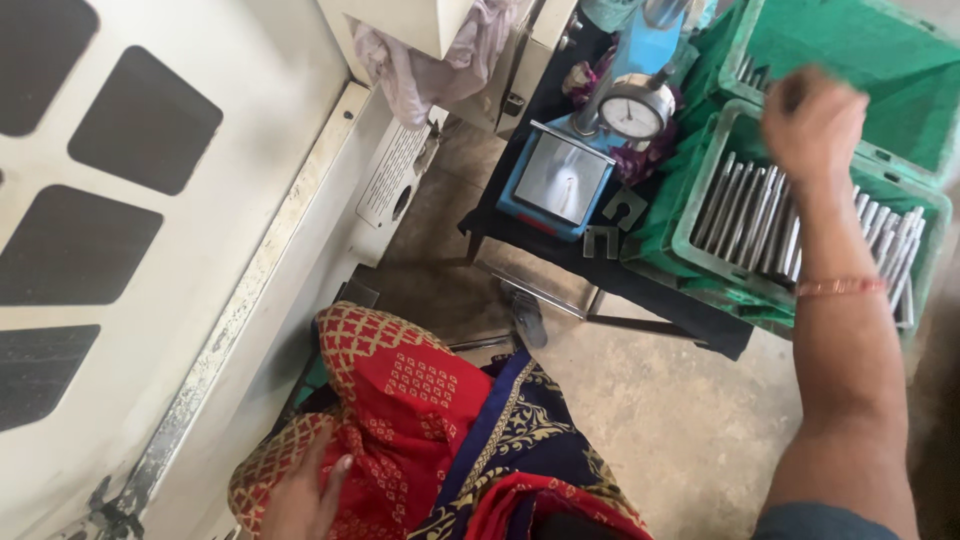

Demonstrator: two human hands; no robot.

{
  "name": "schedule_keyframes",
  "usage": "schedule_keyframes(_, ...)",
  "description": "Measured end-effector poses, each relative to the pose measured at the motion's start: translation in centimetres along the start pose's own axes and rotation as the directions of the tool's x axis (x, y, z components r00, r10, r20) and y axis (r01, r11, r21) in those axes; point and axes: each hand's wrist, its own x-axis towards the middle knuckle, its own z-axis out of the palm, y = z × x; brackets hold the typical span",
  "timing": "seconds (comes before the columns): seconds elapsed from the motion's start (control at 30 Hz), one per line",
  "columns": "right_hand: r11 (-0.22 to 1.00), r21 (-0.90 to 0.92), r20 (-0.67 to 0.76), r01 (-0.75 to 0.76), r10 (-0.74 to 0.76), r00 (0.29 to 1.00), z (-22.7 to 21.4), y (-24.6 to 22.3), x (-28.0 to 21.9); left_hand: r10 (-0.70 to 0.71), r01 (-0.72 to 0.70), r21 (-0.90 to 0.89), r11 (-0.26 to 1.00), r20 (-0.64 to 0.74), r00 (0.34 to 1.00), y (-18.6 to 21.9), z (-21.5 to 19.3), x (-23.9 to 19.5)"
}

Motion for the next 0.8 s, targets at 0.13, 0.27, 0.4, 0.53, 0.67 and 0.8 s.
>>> schedule_keyframes(0.13, 0.935, -0.354, 0.380, -0.005, 0.149, 0.913, -0.8, -2.7, -3.1, -0.039, 0.039, 0.037, 0.999, 0.004, 0.999, 2.3, -0.7, 0.0)
schedule_keyframes(0.27, 0.945, -0.325, 0.316, -0.012, 0.121, 0.941, -0.7, -5.0, -5.7, -0.032, 0.036, -0.035, 0.999, 0.103, 0.994, 4.5, -1.7, -1.1)
schedule_keyframes(0.4, 0.952, -0.305, 0.052, 0.023, -0.007, 0.999, -3.8, -7.8, -6.9, 0.096, -0.097, -0.123, 0.988, -0.017, 0.995, 3.8, -2.0, -2.6)
schedule_keyframes(0.53, 0.742, 0.616, 0.071, -0.266, 0.284, 0.956, -6.1, -11.1, -9.1, 0.046, -0.053, -0.112, 0.992, -0.057, 0.997, 2.0, -0.8, -3.4)
schedule_keyframes(0.67, 0.180, 0.904, 0.311, -0.387, 0.344, 0.886, -5.8, -12.3, -9.7, 0.009, -0.008, -0.075, 0.997, 0.018, 1.000, 1.4, 0.1, -3.8)
schedule_keyframes(0.8, 0.333, 0.886, 0.233, -0.323, 0.281, 0.931, -6.1, -11.9, -10.2, -0.022, 0.024, -0.072, 0.997, 0.019, 1.000, 2.3, -1.1, -4.1)
